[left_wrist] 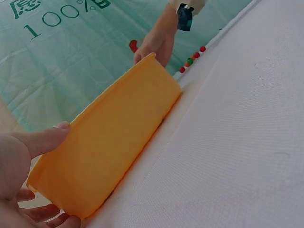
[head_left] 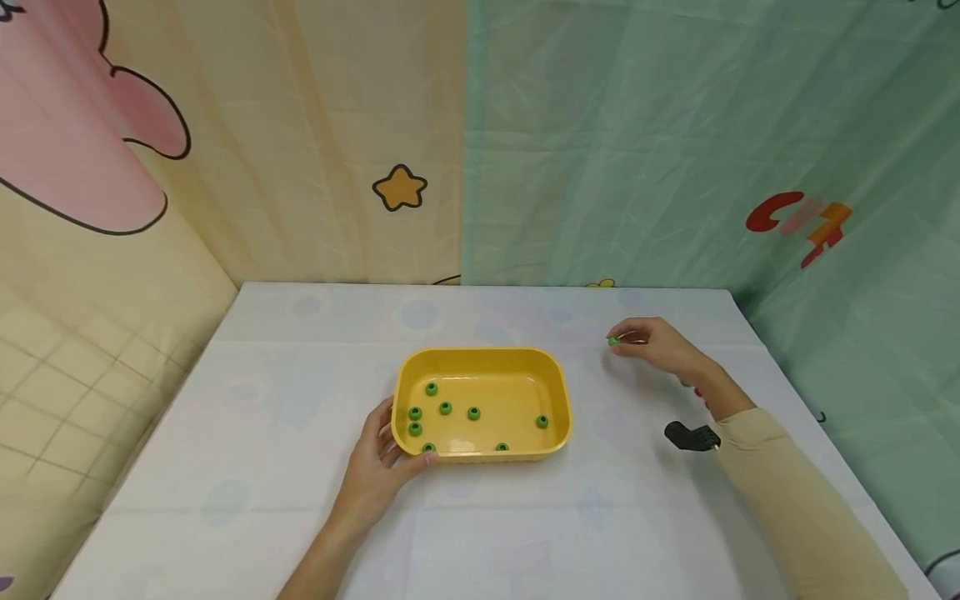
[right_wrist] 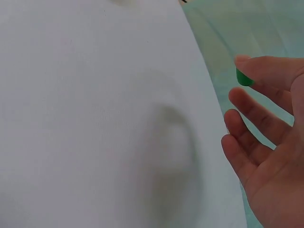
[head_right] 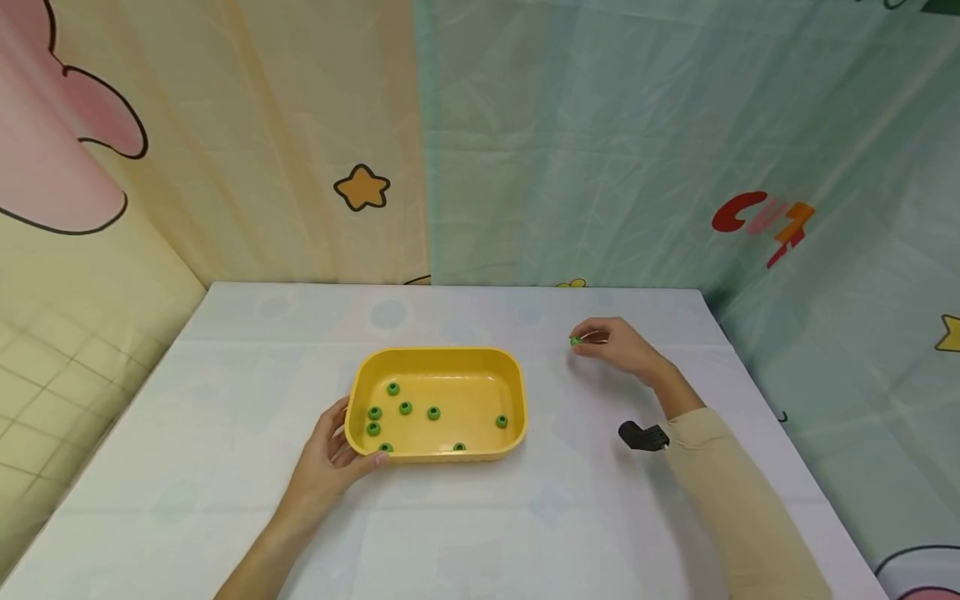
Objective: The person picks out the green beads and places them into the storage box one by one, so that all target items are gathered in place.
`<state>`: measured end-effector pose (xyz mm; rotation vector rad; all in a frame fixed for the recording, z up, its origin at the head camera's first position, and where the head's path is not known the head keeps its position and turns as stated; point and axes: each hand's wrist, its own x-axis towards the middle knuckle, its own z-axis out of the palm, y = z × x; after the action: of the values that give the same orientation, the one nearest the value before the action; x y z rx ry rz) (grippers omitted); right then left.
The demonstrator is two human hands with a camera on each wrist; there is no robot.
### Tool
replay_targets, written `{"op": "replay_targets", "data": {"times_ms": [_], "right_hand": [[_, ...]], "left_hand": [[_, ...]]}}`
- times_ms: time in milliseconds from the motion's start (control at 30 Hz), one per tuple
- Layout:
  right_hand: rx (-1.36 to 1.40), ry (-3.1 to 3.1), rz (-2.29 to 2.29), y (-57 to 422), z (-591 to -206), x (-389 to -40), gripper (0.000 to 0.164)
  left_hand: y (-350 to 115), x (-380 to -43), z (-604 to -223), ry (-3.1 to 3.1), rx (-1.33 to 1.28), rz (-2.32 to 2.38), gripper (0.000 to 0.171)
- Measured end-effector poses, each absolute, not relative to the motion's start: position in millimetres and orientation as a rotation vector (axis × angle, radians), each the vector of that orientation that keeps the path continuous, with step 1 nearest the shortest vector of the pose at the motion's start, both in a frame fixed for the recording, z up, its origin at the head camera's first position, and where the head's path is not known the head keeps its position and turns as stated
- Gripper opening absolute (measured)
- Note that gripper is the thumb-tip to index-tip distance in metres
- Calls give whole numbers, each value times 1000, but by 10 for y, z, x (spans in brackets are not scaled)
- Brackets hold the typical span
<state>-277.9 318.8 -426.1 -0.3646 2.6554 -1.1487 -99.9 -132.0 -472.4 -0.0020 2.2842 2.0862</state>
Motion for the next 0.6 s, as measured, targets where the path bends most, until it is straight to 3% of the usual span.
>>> {"op": "replay_targets", "data": {"times_ms": [600], "right_hand": [[-543, 2527, -1120, 2856, -4102, -2783, 29]], "left_hand": [[-1324, -1000, -4720, 2289, -5, 2078, 99]]}}
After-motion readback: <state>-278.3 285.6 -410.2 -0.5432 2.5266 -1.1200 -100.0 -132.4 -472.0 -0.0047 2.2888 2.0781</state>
